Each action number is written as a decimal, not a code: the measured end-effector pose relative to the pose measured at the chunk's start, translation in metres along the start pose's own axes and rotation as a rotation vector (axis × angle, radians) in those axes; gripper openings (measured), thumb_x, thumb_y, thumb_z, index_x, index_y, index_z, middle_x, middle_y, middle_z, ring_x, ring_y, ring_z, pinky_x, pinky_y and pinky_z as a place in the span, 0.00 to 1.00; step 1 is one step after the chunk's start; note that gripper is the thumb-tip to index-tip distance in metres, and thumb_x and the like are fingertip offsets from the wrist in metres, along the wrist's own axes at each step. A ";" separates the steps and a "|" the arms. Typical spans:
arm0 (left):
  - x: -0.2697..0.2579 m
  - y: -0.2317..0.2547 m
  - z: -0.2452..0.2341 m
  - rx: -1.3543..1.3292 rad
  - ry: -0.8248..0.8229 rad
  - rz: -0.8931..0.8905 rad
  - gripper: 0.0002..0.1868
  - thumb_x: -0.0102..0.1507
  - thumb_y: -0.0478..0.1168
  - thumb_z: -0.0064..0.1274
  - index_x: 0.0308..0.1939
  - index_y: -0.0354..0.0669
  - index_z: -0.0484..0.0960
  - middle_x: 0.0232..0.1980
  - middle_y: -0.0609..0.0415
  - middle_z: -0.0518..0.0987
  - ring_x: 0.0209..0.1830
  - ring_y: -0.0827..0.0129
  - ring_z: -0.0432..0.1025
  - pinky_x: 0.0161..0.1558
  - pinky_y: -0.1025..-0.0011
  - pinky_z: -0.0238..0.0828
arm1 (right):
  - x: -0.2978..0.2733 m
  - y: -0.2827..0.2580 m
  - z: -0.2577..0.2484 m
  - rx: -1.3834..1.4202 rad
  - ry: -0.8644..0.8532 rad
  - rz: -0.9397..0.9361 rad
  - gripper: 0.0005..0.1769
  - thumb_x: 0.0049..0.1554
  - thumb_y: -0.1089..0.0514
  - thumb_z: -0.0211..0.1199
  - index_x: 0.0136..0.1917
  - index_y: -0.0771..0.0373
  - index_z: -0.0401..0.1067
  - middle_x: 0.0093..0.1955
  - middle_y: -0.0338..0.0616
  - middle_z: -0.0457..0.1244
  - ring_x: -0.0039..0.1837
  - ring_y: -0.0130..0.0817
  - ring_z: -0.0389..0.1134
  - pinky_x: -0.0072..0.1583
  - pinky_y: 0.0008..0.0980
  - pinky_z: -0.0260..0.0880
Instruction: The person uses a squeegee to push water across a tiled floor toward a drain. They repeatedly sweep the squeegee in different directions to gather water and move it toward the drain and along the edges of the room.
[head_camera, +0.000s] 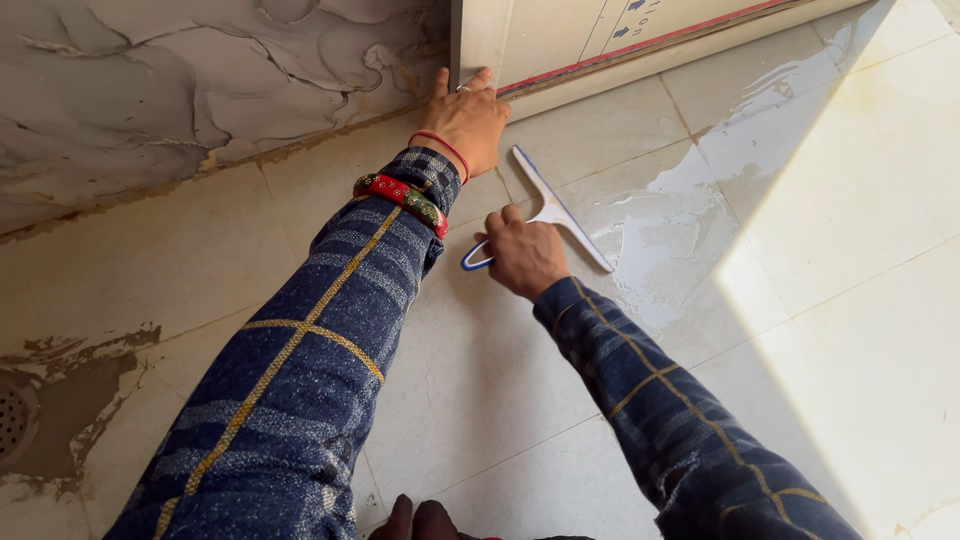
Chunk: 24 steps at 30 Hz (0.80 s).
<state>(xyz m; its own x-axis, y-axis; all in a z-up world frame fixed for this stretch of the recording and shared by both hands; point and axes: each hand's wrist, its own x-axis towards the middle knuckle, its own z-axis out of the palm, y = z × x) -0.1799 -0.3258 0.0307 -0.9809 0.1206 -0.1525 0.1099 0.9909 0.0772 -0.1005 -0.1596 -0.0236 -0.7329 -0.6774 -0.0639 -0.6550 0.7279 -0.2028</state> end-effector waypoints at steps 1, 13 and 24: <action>0.001 0.000 0.001 0.009 -0.005 -0.001 0.21 0.62 0.35 0.48 0.60 0.48 0.79 0.70 0.46 0.70 0.82 0.62 0.47 0.76 0.39 0.33 | 0.000 0.025 -0.002 -0.026 0.026 0.026 0.14 0.57 0.50 0.64 0.47 0.62 0.71 0.44 0.47 0.65 0.41 0.46 0.70 0.42 0.45 0.71; -0.020 0.043 -0.002 -0.008 -0.011 -0.032 0.19 0.66 0.38 0.45 0.62 0.52 0.78 0.72 0.43 0.66 0.81 0.54 0.45 0.76 0.41 0.34 | -0.053 0.266 -0.055 -0.163 0.171 0.372 0.12 0.53 0.60 0.65 0.51 0.59 0.75 0.52 0.49 0.67 0.53 0.51 0.70 0.53 0.48 0.70; -0.020 0.140 0.015 0.013 -0.071 0.136 0.22 0.65 0.38 0.45 0.65 0.51 0.75 0.77 0.40 0.61 0.82 0.51 0.44 0.75 0.40 0.35 | -0.162 0.100 -0.053 -0.020 -0.242 -0.320 0.12 0.58 0.52 0.63 0.46 0.61 0.65 0.45 0.47 0.61 0.37 0.46 0.67 0.44 0.48 0.69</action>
<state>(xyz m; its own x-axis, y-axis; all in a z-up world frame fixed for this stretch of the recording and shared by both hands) -0.1429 -0.1883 0.0302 -0.9430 0.2570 -0.2113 0.2433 0.9659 0.0891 -0.0571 0.0291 0.0187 -0.4279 -0.8741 -0.2297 -0.8485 0.4761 -0.2312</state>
